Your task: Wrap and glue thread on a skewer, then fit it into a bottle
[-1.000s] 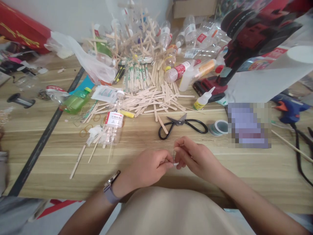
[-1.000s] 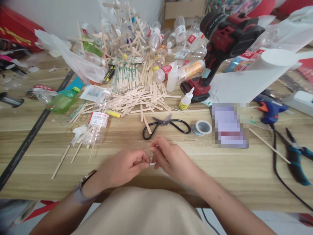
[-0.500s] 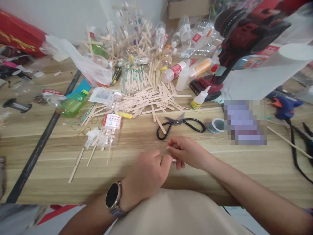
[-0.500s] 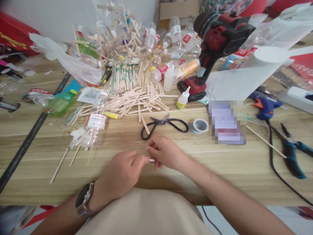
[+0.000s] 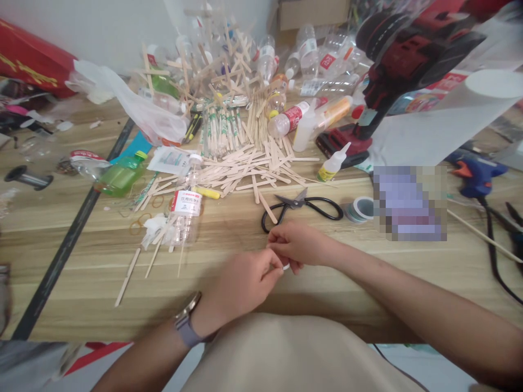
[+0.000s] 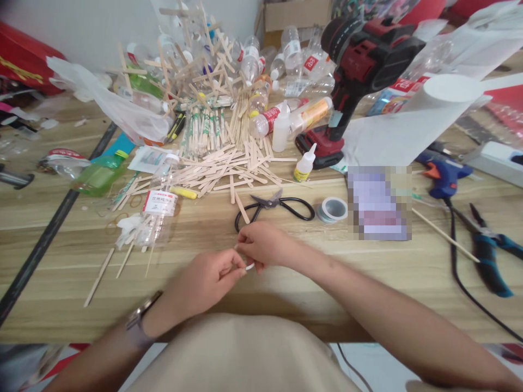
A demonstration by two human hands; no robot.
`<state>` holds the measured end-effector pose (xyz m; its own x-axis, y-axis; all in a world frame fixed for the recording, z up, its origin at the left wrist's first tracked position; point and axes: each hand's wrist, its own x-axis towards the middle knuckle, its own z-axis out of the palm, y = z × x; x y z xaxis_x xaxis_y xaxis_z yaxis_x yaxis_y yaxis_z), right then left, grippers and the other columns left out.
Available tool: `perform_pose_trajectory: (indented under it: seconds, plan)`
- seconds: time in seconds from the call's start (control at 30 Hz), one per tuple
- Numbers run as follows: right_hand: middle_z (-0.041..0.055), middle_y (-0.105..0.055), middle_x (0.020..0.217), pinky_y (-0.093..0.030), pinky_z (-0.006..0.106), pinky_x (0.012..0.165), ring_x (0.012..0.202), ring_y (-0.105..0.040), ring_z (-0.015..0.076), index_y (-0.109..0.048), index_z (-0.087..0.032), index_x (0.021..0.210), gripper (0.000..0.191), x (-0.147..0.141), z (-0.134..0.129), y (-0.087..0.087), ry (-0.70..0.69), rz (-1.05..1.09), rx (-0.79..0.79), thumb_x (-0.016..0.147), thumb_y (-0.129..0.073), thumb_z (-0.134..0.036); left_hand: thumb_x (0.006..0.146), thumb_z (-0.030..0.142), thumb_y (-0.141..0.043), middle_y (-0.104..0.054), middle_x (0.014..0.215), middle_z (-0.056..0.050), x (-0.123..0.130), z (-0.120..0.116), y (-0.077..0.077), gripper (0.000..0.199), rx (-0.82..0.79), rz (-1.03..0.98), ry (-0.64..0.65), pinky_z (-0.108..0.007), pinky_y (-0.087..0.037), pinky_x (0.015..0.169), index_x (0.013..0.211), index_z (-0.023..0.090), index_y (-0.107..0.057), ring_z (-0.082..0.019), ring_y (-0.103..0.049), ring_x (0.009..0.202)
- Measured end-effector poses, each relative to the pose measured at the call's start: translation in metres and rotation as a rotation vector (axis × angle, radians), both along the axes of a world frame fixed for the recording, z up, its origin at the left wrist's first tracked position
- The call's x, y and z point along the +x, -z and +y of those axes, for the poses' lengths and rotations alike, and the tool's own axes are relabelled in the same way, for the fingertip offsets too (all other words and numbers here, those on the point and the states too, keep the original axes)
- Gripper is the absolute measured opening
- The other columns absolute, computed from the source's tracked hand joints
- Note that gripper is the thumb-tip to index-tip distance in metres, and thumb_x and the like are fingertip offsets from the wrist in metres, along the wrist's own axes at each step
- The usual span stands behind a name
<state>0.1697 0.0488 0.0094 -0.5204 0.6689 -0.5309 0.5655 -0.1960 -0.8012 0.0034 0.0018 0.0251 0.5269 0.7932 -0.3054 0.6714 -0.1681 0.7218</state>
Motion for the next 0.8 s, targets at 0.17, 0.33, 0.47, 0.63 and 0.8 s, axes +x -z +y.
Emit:
perform_pose_trajectory:
  seconds: [0.17,0.33,0.47,0.63,0.8]
  plan:
    - [0.0014,-0.066,0.078,-0.046,0.022,0.047,0.056,-0.063,0.0116,-0.053,-0.019,0.088,0.011,0.012,-0.001,-0.003,0.172,0.012,0.196,0.088,-0.046,-0.028,0.078,0.033,-0.061,-0.042,0.054,0.008,-0.006,0.012,0.007,0.017,-0.497,-0.292,-0.317,-0.024,-0.021,0.049,0.072,0.017,-0.059,-0.008,-0.032,0.050]
    - [0.0035,-0.061,0.076,-0.044,0.025,0.054,0.061,-0.055,0.0130,-0.059,-0.020,0.080,0.017,0.027,-0.028,-0.012,0.302,-0.070,0.742,0.091,-0.046,-0.026,0.069,0.032,-0.068,-0.035,0.051,0.010,-0.007,0.015,0.012,0.020,-0.772,-0.546,-0.526,-0.024,-0.016,0.048,0.068,0.017,-0.055,-0.006,-0.023,0.047]
    - [0.0030,-0.062,0.076,-0.044,0.023,0.051,0.054,-0.053,0.0106,-0.065,-0.020,0.096,0.015,0.023,-0.053,-0.009,0.209,-0.052,0.817,0.089,-0.053,-0.025,0.071,0.031,-0.069,-0.028,0.046,0.010,-0.003,0.013,0.011,0.021,-0.818,-0.650,-0.539,-0.025,-0.014,0.047,0.065,0.018,-0.054,-0.007,-0.019,0.047]
    - [0.0016,-0.059,0.073,-0.045,0.022,0.050,0.053,-0.053,0.0102,-0.064,-0.021,0.099,0.017,0.015,-0.062,0.004,0.254,-0.070,0.908,0.092,-0.049,-0.021,0.070,0.032,-0.070,-0.028,0.045,0.010,0.001,0.010,0.008,0.023,-0.823,-0.671,-0.562,-0.025,-0.014,0.047,0.064,0.018,-0.053,-0.007,-0.019,0.046]
    - [0.0039,-0.061,0.080,-0.047,0.023,0.054,0.059,-0.057,0.0116,-0.060,-0.020,0.097,0.010,0.013,-0.065,0.007,0.256,-0.098,1.027,0.092,-0.051,-0.022,0.070,0.033,-0.071,-0.028,0.044,0.011,0.003,0.007,0.006,0.025,-0.863,-0.694,-0.595,-0.024,-0.015,0.047,0.063,0.018,-0.052,-0.006,-0.019,0.045]
